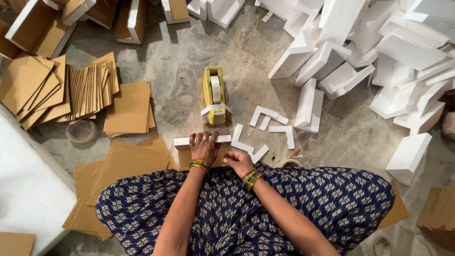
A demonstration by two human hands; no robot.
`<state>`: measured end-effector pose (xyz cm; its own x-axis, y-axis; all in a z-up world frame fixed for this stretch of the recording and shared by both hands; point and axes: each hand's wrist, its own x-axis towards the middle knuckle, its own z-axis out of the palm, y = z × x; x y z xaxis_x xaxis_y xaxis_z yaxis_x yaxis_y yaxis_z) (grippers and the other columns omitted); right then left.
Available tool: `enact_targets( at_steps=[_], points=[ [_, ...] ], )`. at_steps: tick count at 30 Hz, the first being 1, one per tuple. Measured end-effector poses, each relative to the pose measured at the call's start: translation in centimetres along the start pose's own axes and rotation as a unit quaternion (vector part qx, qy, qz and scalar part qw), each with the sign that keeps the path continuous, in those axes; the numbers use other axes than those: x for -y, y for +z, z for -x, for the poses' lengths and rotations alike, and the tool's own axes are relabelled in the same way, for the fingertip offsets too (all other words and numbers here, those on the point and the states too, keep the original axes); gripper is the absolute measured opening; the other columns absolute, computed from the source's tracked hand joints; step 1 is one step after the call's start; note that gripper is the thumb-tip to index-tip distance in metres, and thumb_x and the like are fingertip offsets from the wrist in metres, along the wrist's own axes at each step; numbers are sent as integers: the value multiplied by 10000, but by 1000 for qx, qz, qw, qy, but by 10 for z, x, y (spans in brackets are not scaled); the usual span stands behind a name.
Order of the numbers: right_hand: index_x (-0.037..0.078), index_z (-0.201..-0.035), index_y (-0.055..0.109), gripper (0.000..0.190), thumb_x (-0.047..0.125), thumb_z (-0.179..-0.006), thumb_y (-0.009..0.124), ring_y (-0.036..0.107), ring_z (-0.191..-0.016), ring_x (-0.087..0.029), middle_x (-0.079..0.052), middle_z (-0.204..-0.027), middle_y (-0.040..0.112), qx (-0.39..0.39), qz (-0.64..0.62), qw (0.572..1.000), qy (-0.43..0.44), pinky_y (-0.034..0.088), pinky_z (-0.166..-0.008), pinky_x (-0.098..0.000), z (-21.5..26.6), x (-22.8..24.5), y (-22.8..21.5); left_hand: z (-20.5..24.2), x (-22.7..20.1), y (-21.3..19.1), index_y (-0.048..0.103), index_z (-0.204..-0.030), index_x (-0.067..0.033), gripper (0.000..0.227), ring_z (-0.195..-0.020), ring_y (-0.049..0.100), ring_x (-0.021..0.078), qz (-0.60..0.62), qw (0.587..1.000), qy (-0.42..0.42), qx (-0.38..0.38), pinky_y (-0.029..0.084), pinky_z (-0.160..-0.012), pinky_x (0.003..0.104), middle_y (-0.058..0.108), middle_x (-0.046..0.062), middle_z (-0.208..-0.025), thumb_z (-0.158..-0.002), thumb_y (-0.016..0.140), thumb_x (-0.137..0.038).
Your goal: The person sits on the floor and assembles small cardboard boxes by attaching white foam inserts to the cardboard base. They use a yellow tape dispenser to secure the foam pieces to the cardboard, repeating the process for multiple units.
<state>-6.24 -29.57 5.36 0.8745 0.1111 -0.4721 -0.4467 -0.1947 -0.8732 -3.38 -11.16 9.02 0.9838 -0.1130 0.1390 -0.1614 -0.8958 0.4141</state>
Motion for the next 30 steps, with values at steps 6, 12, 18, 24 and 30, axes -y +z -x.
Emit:
enact_targets(
  at_steps=[6, 12, 18, 24, 30],
  points=[
    [-16, -1058, 716, 358, 127, -775, 883, 732, -841, -191, -143, -972, 779, -94, 113, 988, 42, 604, -743, -304, -68, -59, 3, -2, -6, -16, 583, -1301, -215, 556, -1245, 511, 269, -70, 996, -1, 46, 236, -1136, 528, 609, 47, -1198, -768, 740, -223],
    [-38, -1078, 648, 376, 121, -800, 846, 739, -839, -170, -100, -941, 770, -115, 52, 992, 31, 602, -704, -300, -70, -57, 7, -8, -17, -13, 644, -1164, -211, 551, -1218, 527, 284, -2, 995, -94, 20, 211, -1165, 527, 639, 58, -1141, -712, 825, -468],
    [28, -1107, 732, 343, 158, -790, 759, 692, -686, -231, -67, -875, 738, -180, -30, 983, -19, 566, -613, -342, -57, -22, -3, -13, -9, 7, 655, -1169, -227, 608, -1182, 543, 270, -71, 993, -86, 25, 213, -1105, 527, 667, 49, -1061, -678, 825, -544],
    [20, -1027, 808, 345, 311, -844, 837, 716, -791, -123, -72, -913, 799, -80, 87, 985, -127, 560, -721, -244, -118, -9, -4, -2, -5, 14, 631, -1163, -181, 594, -1135, 553, 257, -96, 995, -40, 9, 239, -1084, 520, 645, 52, -1098, -751, 775, -584],
    [1, -981, 809, 355, 248, -728, 839, 757, -751, -181, -137, -909, 816, 20, 56, 993, 99, 637, -728, -308, -177, -26, -20, -3, -5, 18, 636, -1170, -178, 640, -1139, 551, 243, -73, 996, -42, -8, 232, -1083, 514, 644, 52, -1088, -739, 748, -639]
  ],
)
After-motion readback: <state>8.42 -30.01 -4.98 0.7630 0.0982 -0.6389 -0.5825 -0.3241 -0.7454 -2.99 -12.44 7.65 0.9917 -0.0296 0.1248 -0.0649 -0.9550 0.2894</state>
